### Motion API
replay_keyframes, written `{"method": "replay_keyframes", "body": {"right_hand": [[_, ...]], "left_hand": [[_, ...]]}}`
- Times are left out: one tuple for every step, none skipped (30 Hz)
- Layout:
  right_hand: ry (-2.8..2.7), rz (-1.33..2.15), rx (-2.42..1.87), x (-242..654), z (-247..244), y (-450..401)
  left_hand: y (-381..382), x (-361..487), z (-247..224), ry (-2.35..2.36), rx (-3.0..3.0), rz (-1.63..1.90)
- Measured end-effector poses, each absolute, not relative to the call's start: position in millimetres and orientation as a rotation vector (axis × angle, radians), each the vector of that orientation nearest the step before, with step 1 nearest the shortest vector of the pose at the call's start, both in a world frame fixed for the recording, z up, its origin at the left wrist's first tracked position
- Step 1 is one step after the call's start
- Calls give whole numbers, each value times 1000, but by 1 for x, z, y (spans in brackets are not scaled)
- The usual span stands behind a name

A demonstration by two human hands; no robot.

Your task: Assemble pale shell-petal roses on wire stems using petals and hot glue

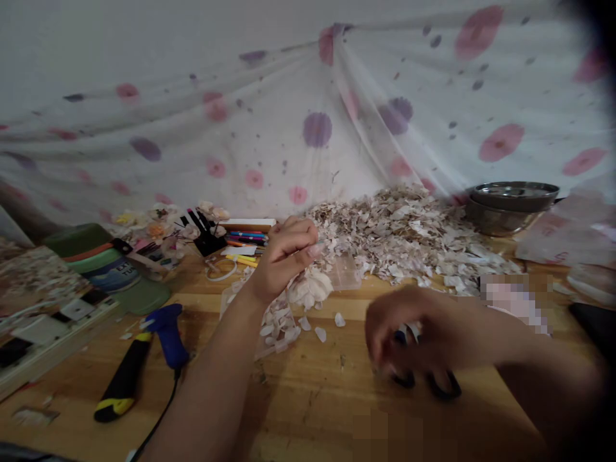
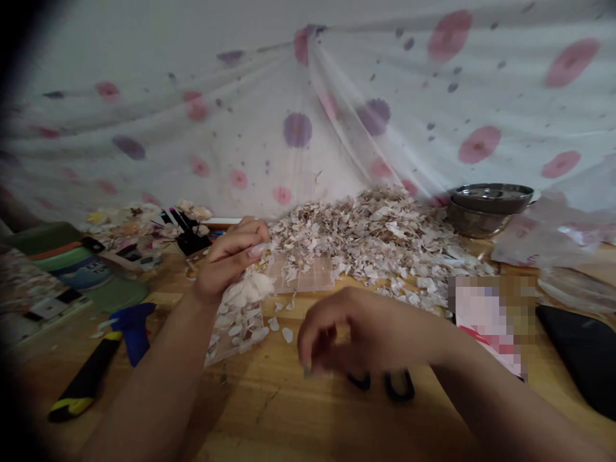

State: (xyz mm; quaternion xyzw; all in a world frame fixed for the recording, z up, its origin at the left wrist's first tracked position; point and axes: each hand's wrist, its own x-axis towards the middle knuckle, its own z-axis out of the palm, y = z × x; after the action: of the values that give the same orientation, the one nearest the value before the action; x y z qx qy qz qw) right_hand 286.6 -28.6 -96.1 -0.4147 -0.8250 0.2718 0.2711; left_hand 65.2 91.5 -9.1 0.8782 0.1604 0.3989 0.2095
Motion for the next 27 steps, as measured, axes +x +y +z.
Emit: {"method": "replay_keyframes", "body": {"right_hand": [[-2243,724,-1119,287,-97,-23],[-2264,715,-1124,288,-98,-15],[-2281,706,-1132,289,-98,-8],[-2295,696,-1143,290,-98,1],[-2306,686,-1154,291,-98,9],[-2319,676,-1162,293,-98,16],[-2337,665,-1170,294,-98,23],[-2358,656,-1173,294,-99,28],[-2381,651,-1171,294,-100,33],[-2404,647,-1163,294,-102,36],[-2426,646,-1150,292,-104,38],[-2444,644,-1136,290,-107,39],[-2457,640,-1121,288,-111,39],[-2467,632,-1109,285,-114,39],[-2474,620,-1100,283,-118,39],[-2478,605,-1096,281,-121,40],[-2476,588,-1097,280,-125,40],[-2470,570,-1102,278,-128,40],[-2463,553,-1107,278,-131,41],[-2451,539,-1112,277,-134,42],[-2436,528,-1116,277,-137,42],[-2422,522,-1115,277,-140,43],[-2407,520,-1110,277,-143,43],[-2389,522,-1104,276,-145,44],[-2366,526,-1097,276,-146,45],[-2339,533,-1089,276,-147,46],[-2304,542,-1081,276,-146,47]], "left_hand": [[92,66,-10,425,2427,1110],[93,66,-10,406,2410,1115],[94,67,-11,397,2389,1122],[94,67,-11,394,2361,1124],[94,68,-11,398,2319,1132],[95,68,-11,406,2265,1138],[95,68,-11,416,2204,1142],[94,68,-12,427,2143,1143],[94,68,-12,435,2088,1144],[94,68,-13,441,2044,1151],[94,67,-13,446,2016,1159],[94,67,-14,448,2001,1169],[95,67,-15,446,1991,1186],[95,67,-16,442,1988,1200],[96,67,-17,438,1988,1214],[97,67,-17,433,1990,1223],[99,68,-18,423,1996,1228],[100,68,-19,405,2007,1234],[100,69,-20,383,2026,1239],[100,70,-20,360,2048,1243],[100,70,-20,341,2070,1244],[100,70,-20,328,2092,1238],[99,71,-19,319,2105,1234],[98,71,-19,315,2115,1225],[97,71,-18,313,2121,1214],[96,71,-17,306,2127,1205],[95,71,-17,297,2136,1194]]}}
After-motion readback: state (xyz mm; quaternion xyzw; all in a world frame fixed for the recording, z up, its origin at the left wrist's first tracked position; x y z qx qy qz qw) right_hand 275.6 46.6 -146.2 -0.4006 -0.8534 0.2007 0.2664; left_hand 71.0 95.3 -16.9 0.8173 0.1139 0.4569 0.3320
